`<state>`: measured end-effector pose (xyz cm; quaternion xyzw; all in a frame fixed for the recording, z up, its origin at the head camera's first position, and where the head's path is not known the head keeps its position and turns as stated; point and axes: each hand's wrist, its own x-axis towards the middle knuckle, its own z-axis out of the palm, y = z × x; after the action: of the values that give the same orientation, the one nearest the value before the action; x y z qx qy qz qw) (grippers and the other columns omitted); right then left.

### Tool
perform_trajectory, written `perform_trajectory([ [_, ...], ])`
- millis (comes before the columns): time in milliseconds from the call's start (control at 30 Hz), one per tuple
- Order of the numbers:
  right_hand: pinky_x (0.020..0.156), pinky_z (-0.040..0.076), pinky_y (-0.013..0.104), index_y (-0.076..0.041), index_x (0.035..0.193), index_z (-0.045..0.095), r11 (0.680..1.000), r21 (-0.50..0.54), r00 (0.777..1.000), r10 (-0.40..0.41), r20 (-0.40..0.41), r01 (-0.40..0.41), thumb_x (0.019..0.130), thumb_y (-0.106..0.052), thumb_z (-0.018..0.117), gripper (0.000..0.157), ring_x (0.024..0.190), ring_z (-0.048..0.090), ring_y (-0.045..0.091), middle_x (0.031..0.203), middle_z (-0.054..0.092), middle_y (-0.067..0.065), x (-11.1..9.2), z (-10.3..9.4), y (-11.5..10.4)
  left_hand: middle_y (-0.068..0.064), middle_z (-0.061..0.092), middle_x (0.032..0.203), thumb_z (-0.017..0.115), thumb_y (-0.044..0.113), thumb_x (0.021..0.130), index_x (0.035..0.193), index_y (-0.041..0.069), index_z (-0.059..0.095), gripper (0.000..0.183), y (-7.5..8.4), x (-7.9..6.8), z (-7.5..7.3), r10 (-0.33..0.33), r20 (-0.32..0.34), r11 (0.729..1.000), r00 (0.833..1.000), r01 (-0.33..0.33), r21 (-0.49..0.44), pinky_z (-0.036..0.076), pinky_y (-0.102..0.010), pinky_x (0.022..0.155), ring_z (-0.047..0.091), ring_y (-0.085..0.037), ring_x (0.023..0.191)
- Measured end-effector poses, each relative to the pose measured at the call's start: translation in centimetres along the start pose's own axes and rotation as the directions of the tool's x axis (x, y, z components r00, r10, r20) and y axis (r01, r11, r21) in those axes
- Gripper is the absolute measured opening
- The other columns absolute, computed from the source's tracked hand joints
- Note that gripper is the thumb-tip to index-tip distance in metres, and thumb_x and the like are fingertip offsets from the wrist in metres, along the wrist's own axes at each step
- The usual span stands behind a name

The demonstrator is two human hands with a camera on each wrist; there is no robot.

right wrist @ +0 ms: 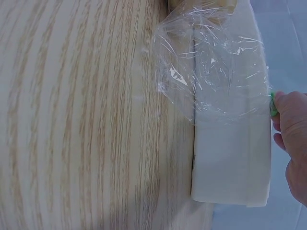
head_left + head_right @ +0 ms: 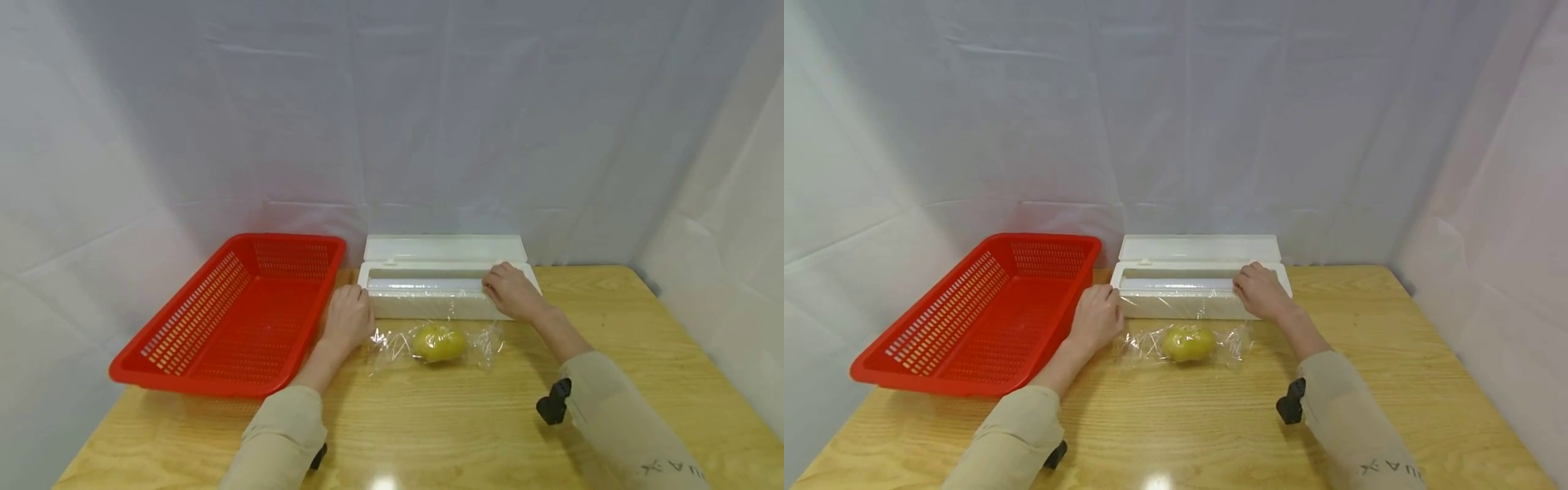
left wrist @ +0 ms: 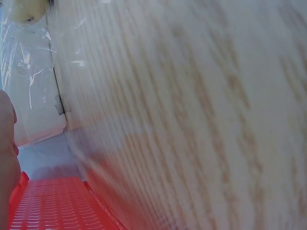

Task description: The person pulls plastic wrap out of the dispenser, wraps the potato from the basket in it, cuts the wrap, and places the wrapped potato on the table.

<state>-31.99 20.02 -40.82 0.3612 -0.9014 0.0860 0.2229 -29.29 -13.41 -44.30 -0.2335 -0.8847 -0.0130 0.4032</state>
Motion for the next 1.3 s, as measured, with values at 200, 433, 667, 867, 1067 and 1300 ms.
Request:
perform_trajectory([
  [200,0.088,0.045,0.047,0.003,0.088,0.064,1.0,0.004,1.0,0.017,0.014,-0.017,0.086,-0.003,0.062,0.008,0.085,0.055,0.031,0.086,0.06,0.013,0.06,0.09,-0.08,-0.015,0.056,0.072,0.058,0.006,0.069,0.076,-0.008,0.063,0.016,-0.05,-0.04,-0.05,0.005,0.004,1.0,1.0,-0.005,0.003,0.044,-0.04,0.066,0.052,-0.03,0.069],
  [433,0.091,0.044,0.048,0.003,0.089,0.064,1.0,0.013,0.999,0.027,0.027,-0.028,0.086,-0.003,0.062,0.007,0.086,0.055,0.031,0.086,0.061,0.013,0.06,0.07,-0.27,-0.015,0.056,0.074,0.058,0.006,0.07,0.078,-0.008,0.063,0.018,0.0,-0.18,0.02,-0.003,0.033,1.0,0.999,0.003,0.005,0.044,-0.04,0.068,0.052,-0.031,0.071],
  [667,0.091,0.043,0.047,0.003,0.087,0.064,1.0,0.007,1.0,0.018,0.02,-0.018,0.086,-0.004,0.062,0.007,0.085,0.055,0.03,0.084,0.06,0.012,0.18,0.02,-0.33,-0.014,0.056,0.075,0.057,0.006,0.071,0.078,-0.008,0.063,0.017,0.0,-0.2,0.16,-0.009,0.037,1.0,0.999,0.009,0.006,0.044,-0.04,0.069,0.052,-0.03,0.072],
  [867,0.088,0.045,0.046,0.003,0.088,0.064,1.0,0.004,1.0,0.006,0.003,-0.006,0.085,-0.003,0.063,0.007,0.084,0.055,0.03,0.085,0.061,0.013,0.15,0.3,-0.15,-0.014,0.055,0.072,0.057,0.006,0.069,0.074,-0.007,0.061,0.014,-0.01,-0.18,0.15,0.0,0.003,1.0,1.0,0.0,0.006,0.043,-0.04,0.066,0.051,-0.03,0.069],
  [1067,0.079,0.047,0.043,0.002,0.086,0.063,1.0,-0.004,1.0,-0.006,-0.023,0.006,0.083,-0.002,0.065,0.006,0.082,0.055,0.029,0.084,0.061,0.012,0.14,0.57,0.02,-0.013,0.054,0.072,0.056,0.005,0.069,0.074,-0.006,0.061,0.013,-0.01,-0.15,0.13,0.002,0.005,1.0,1.0,-0.002,0.006,0.043,-0.04,0.066,0.051,-0.03,0.069],
  [1300,0.078,0.046,0.042,0.002,0.083,0.062,1.0,0.002,0.999,-0.024,-0.046,0.024,0.082,-0.001,0.065,0.004,0.08,0.055,0.029,0.082,0.061,0.012,0.15,0.63,-0.08,-0.013,0.054,0.071,0.056,0.005,0.069,0.073,-0.006,0.061,0.013,-0.01,-0.14,0.06,0.011,-0.013,1.0,1.0,-0.011,0.005,0.043,-0.039,0.065,0.051,-0.03,0.068],
])
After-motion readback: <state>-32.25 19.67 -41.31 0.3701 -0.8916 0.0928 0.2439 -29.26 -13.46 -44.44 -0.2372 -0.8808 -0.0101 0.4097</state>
